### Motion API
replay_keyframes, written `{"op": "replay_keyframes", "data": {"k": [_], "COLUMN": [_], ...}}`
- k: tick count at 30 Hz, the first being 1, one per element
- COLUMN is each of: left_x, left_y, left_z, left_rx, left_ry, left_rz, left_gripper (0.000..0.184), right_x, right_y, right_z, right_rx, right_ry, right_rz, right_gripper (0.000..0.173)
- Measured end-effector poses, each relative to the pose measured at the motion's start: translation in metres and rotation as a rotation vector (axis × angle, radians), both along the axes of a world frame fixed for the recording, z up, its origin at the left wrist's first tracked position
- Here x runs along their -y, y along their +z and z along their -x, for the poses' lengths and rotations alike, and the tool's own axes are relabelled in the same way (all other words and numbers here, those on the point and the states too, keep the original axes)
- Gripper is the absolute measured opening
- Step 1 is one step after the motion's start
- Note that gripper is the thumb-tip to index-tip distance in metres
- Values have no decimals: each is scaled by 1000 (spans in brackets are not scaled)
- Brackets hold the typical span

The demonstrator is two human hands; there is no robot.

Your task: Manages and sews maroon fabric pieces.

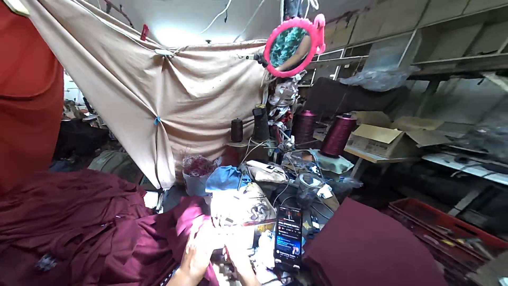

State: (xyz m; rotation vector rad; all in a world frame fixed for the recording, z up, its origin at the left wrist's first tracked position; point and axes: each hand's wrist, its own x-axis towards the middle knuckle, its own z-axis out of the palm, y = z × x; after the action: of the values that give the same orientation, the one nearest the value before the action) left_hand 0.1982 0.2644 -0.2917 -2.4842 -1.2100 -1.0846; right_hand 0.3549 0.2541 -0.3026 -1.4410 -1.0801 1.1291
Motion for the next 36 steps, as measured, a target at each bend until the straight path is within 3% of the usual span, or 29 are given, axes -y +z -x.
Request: {"op": "replay_keyframes", "data": {"k": [2,5,7,12,14,16,18,21,23,26,31,34,36], "left_x": [-2,-6,-15,-19,-12,2,20,47,61,66,59,69,94], "left_y": [5,31,41,41,44,37,31,27,29,25,18,22,38], "left_z": [-2,-9,-15,-19,-17,-10,-1,7,8,6,0,-2,-4], "left_rx": [-37,-209,-303,-329,-255,-140,-102,-93,-137,-78,-11,45,78], "left_ry": [37,159,220,245,249,193,111,3,-10,-20,69,89,17], "left_rz": [110,529,646,656,665,602,494,411,495,466,321,155,173], "left_gripper": [32,49,52,47,50,53,46,34,35,31,17,13,14], "right_x": [3,3,3,2,2,7,9,20,22,29,36,39,48], "right_y": [0,5,3,-2,-7,-8,-6,5,7,14,31,10,-4], "right_z": [0,-1,-1,-1,0,-2,-4,-12,-19,-22,-23,-24,-14], "right_rx": [33,71,35,-18,89,207,329,468,580,695,712,657,614], "right_ry": [1,22,16,5,-41,-47,-10,251,409,261,30,127,280], "right_rz": [1,34,22,14,-33,-127,-229,-210,-134,-99,5,-75,-63], "right_gripper": [24,22,21,22,20,37,42,34,37,40,47,38,31]}}
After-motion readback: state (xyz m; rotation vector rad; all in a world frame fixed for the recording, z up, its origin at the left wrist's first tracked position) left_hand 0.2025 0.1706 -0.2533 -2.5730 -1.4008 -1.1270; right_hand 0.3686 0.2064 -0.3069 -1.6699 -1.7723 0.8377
